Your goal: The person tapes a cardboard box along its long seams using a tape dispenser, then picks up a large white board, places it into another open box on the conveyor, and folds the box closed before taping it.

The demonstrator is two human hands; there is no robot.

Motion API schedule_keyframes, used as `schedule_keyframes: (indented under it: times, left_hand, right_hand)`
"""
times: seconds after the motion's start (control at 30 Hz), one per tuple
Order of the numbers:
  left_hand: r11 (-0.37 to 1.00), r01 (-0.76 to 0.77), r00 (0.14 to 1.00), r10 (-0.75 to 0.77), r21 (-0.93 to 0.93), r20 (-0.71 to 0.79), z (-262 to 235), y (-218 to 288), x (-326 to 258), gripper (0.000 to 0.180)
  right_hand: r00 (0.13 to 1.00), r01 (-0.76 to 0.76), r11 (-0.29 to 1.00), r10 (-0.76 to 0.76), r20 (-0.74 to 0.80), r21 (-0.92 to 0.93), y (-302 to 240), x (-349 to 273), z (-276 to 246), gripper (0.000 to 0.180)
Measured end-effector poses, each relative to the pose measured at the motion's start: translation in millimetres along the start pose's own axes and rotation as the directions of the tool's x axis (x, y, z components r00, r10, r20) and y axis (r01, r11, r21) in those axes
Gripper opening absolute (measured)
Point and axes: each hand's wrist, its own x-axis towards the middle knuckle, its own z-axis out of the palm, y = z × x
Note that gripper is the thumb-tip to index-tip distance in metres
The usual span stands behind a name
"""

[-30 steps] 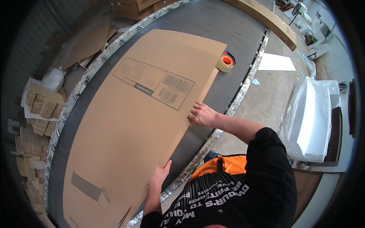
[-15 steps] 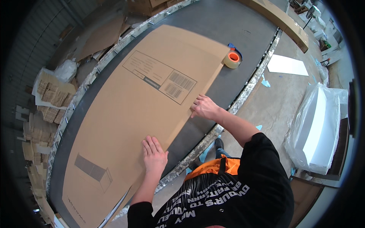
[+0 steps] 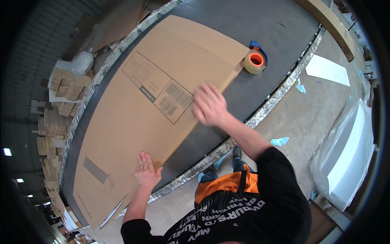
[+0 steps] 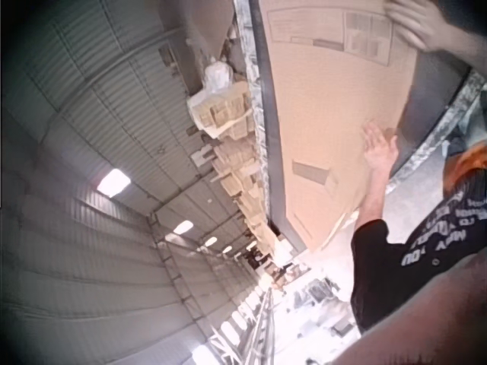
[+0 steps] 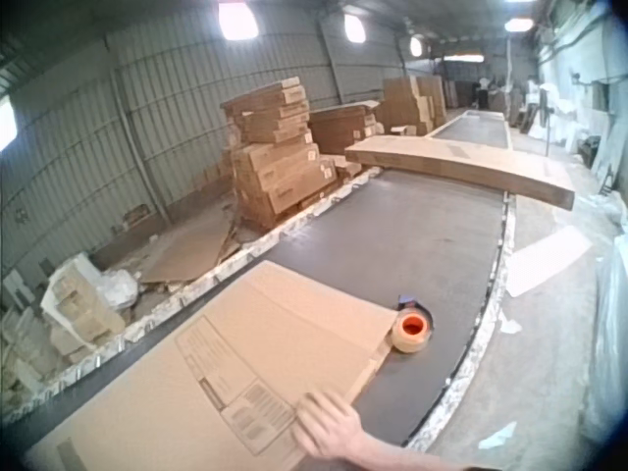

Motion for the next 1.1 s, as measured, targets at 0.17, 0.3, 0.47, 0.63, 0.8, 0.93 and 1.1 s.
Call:
schedule_keyframes:
  times: [0.17,0.3,0.47,0.63,0.8,0.93,1.1]
  left_hand:
    - [0.998,-0.058,0.995,0.058,-0.008,0.079,-26.7,3.1,18.3,0.078]
    - [0.898,0.067,0.945,0.082,-0.435,0.316,-105.8,-24.3,126.8,0.059]
    - [0.96,0.155,0.945,-0.213,-0.234,-0.249,3.8,-159.6,331.7,0.063]
    - [0.87,0.366,0.923,-0.385,-0.33,0.007,89.5,-273.8,462.5,0.074]
    - [0.86,0.282,0.954,-0.3,-0.426,0.026,85.2,-238.6,463.0,0.075]
    - [0.891,0.36,0.933,-0.343,-0.278,0.108,57.5,-208.3,443.0,0.072]
    - [0.995,0.07,0.996,-0.073,-0.074,-0.046,31.9,-163.9,414.4,0.066]
  right_hand:
    - [0.967,0.036,0.996,-0.013,-0.256,0.087,23.0,10.9,27.8,0.017]
    - [0.974,-0.003,0.994,0.027,-0.225,0.106,29.2,6.0,26.2,0.017]
    - [0.973,-0.001,0.993,0.028,-0.228,0.116,34.3,7.7,22.7,0.017]
    - [0.962,0.031,0.988,0.012,-0.273,0.153,34.3,8.3,25.0,0.015]
    - [0.933,-0.022,0.991,0.068,-0.354,0.132,36.4,-13.6,15.7,0.017]
    - [0.924,-0.076,0.986,0.126,-0.362,0.147,24.7,-27.1,4.3,0.024]
    - [0.927,-0.059,0.984,0.116,-0.358,0.167,29.0,-23.5,-4.2,0.019]
